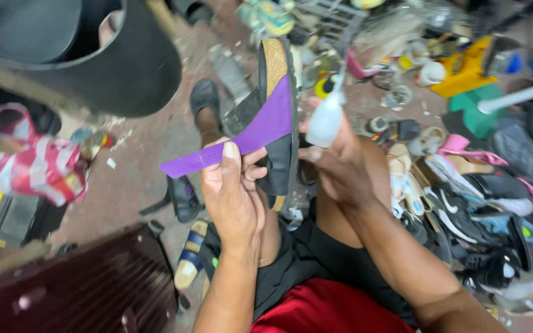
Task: The person sits on the floor and repairs a purple-strapped sandal. They hold the sandal on their lap, squeeze glue from a plastic bottle along the sole and strap edges, press the strap and sole together, then dip a stick into a jar and apply liquid along the sandal edges.
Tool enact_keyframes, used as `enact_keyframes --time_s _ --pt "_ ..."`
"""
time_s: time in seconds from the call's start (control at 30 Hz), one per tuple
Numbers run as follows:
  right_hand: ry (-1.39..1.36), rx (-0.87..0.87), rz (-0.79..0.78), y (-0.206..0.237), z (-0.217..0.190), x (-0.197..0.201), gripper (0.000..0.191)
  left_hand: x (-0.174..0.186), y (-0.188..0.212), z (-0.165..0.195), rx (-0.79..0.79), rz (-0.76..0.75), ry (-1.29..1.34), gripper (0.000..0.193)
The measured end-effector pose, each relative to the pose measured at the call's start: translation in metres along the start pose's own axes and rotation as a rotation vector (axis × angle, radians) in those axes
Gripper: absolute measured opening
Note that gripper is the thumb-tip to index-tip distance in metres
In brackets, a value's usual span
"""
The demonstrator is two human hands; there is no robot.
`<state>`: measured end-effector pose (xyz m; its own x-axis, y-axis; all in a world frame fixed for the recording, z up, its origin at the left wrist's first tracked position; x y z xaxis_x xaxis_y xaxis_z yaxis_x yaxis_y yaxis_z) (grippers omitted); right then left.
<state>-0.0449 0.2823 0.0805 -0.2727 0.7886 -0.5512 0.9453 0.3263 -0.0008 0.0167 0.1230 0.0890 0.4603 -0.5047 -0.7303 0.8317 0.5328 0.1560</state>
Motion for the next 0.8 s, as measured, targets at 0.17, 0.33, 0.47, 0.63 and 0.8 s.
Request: enact_keyframes --time_s 0.17,0.33,0.47,0.63,0.8 --pt "-0.114 0.035 0.01 0.007 -0.008 0.012 0.087 -0.035 0.017 -0.002 -0.045 -0.14 -0.361 0.021" --pt "-0.046 0.087 -0.008 0.011 -0.011 0.019 0.089 -0.05 0.029 0.001 -0.097 -0.253 -0.68 0.02" --pt "-0.068 0.094 -0.022 0.012 -0.01 0.018 0.085 -0.053 0.035 0.007 -0.153 -0.219 -0.92 0.015" --pt "-0.076 0.04 -0.059 0.012 -0.008 0.018 0.08 -0.055 0.033 0.007 -0.136 -0.201 -0.916 0.018" --pt "-0.054 0.033 -0.062 0.012 -0.01 0.018 0.08 -0.051 0.035 0.006 -0.139 -0.157 -0.985 0.02"
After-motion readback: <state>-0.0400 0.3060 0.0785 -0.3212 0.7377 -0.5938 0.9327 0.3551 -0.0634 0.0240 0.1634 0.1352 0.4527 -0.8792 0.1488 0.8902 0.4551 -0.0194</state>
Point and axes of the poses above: each hand's wrist, its own y-axis away from the middle knuckle, its own x-axis out of the back of the hand, z = x × y, the point moved 1 cm from there along -y, towards the middle knuckle, and after that the axes turned 2 degrees about z, right-handed, at the moved point
